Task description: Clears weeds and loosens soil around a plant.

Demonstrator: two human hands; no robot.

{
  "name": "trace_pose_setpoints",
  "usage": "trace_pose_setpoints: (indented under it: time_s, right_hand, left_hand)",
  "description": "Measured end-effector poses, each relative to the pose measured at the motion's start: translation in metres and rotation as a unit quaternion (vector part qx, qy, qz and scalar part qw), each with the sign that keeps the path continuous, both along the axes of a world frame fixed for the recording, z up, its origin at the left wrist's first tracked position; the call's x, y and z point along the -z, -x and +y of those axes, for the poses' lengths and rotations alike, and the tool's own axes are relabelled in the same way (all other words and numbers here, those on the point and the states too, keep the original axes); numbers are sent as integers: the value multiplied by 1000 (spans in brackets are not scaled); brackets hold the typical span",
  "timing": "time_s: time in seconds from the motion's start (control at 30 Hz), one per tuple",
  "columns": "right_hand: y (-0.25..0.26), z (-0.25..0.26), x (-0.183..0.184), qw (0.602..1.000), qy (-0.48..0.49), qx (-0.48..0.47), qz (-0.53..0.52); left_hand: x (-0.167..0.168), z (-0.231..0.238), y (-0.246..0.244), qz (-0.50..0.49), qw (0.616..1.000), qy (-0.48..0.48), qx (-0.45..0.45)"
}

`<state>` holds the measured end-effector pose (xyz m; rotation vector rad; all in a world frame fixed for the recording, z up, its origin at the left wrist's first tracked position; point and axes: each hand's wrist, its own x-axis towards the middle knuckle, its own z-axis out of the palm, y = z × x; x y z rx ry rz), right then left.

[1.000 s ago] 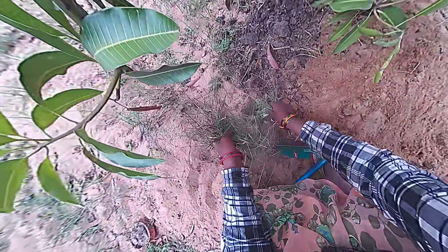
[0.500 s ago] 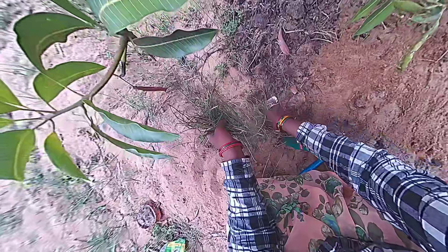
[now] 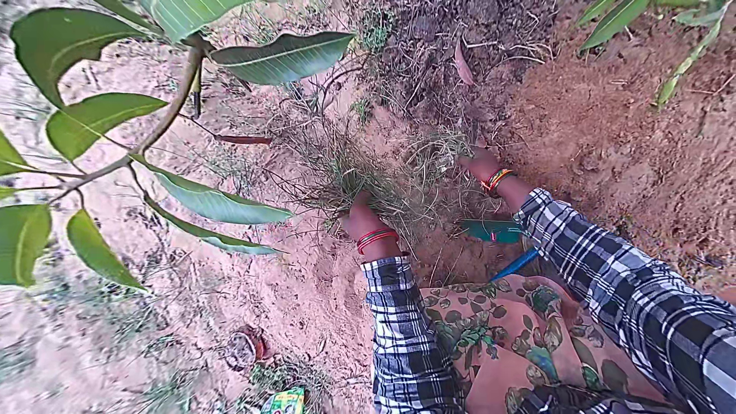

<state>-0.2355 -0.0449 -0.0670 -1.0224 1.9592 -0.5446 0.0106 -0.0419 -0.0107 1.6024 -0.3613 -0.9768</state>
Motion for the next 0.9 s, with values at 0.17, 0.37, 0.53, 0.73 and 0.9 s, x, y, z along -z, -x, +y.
trace_pose_setpoints:
  time_s: [0.17, 0.37, 0.53, 0.73, 0.9]
  right_hand:
    - [1, 10, 7, 996, 15, -83, 39]
    - [-38, -4, 24, 984, -51, -163, 43]
    - [-80, -41, 32, 964, -126, -228, 61]
    - [-128, -45, 70, 918, -116, -361, 117]
    - [-145, -51, 17, 935, 35, -349, -45]
  left_hand:
    - [-16, 4, -3, -11, 998, -26, -47]
    - [-21, 3, -18, -25, 997, -20, -73]
    - [-18, 1, -15, 29, 996, -17, -78]
    - [-24, -3, -39, -35, 992, -12, -119]
    - [-26, -7, -42, -4, 988, -15, -153]
